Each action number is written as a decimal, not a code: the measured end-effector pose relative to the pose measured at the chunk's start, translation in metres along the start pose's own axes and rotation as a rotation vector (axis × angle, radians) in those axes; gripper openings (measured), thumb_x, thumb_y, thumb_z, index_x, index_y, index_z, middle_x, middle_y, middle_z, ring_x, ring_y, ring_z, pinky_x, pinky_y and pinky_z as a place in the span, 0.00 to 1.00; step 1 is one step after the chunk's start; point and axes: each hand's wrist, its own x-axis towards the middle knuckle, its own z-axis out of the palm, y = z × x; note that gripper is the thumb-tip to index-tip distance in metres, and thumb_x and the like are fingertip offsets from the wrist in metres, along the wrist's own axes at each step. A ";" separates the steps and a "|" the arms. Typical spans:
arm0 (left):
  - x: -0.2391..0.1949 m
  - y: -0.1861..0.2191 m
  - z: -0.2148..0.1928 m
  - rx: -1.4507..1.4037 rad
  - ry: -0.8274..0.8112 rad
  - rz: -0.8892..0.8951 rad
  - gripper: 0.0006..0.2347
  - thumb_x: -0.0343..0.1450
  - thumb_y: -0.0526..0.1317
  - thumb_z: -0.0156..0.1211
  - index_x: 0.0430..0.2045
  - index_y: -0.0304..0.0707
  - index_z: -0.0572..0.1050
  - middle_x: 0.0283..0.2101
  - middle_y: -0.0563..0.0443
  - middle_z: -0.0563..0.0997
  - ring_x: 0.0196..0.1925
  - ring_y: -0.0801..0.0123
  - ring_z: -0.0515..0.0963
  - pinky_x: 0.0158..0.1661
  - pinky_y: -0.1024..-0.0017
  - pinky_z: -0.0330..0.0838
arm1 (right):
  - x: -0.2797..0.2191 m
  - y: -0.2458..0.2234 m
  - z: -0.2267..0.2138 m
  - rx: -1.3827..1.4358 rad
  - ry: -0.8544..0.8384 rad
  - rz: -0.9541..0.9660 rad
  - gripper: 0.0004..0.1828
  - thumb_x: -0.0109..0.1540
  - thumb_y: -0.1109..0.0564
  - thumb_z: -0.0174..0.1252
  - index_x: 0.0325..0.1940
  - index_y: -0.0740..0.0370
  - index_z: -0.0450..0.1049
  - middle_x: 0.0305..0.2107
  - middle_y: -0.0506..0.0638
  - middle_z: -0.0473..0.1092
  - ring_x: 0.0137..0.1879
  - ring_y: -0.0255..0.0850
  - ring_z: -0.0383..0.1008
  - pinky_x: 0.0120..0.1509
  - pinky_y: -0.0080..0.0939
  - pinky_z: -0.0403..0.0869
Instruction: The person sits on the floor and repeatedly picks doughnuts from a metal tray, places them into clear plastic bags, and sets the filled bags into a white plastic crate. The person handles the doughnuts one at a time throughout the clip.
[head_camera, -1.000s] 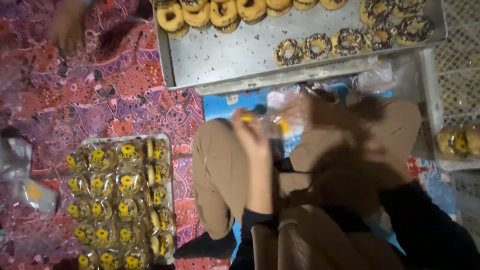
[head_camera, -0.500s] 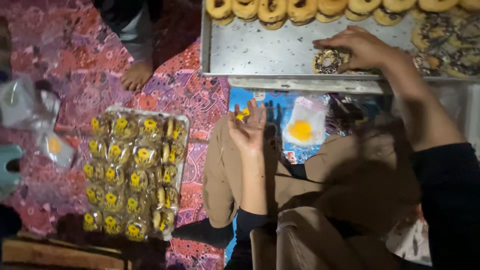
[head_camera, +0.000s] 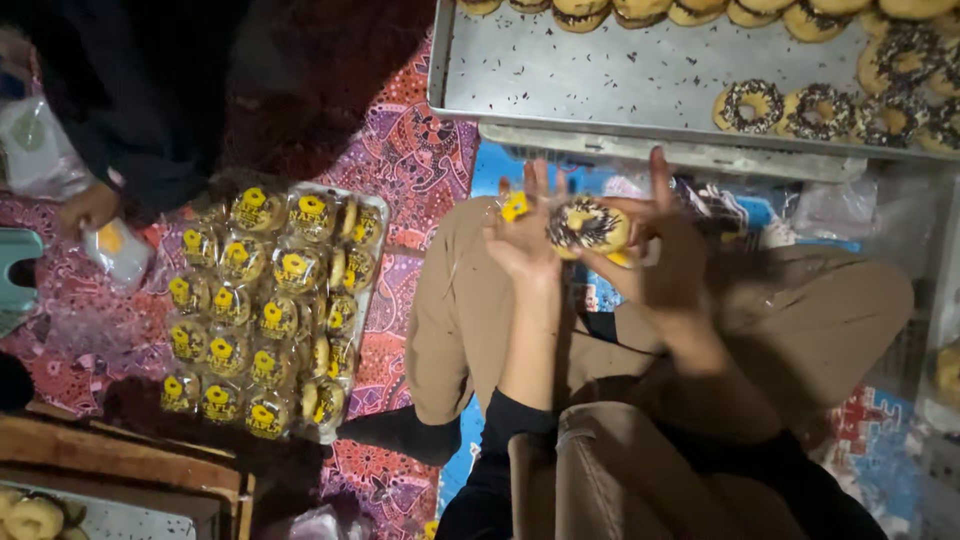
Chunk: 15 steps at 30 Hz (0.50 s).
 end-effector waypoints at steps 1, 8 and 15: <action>-0.005 -0.006 0.001 0.072 -0.105 0.007 0.19 0.78 0.50 0.43 0.58 0.38 0.63 0.66 0.32 0.66 0.71 0.38 0.64 0.66 0.33 0.57 | 0.002 -0.002 0.007 -0.122 0.041 -0.074 0.69 0.49 0.53 0.80 0.81 0.62 0.39 0.47 0.50 0.79 0.44 0.45 0.76 0.51 0.40 0.76; -0.016 0.003 0.021 0.475 -0.166 -0.005 0.21 0.79 0.41 0.47 0.70 0.51 0.60 0.68 0.46 0.69 0.66 0.55 0.69 0.63 0.48 0.63 | 0.009 -0.005 0.034 0.548 -0.192 -0.230 0.41 0.70 0.67 0.49 0.84 0.65 0.38 0.68 0.56 0.69 0.59 0.34 0.77 0.64 0.32 0.77; -0.073 -0.018 0.049 1.103 -0.208 0.345 0.11 0.78 0.36 0.49 0.55 0.39 0.71 0.56 0.44 0.75 0.55 0.61 0.77 0.57 0.66 0.72 | 0.005 0.003 -0.023 0.217 -0.330 -0.196 0.27 0.63 0.65 0.66 0.65 0.60 0.69 0.49 0.53 0.78 0.41 0.34 0.80 0.47 0.34 0.80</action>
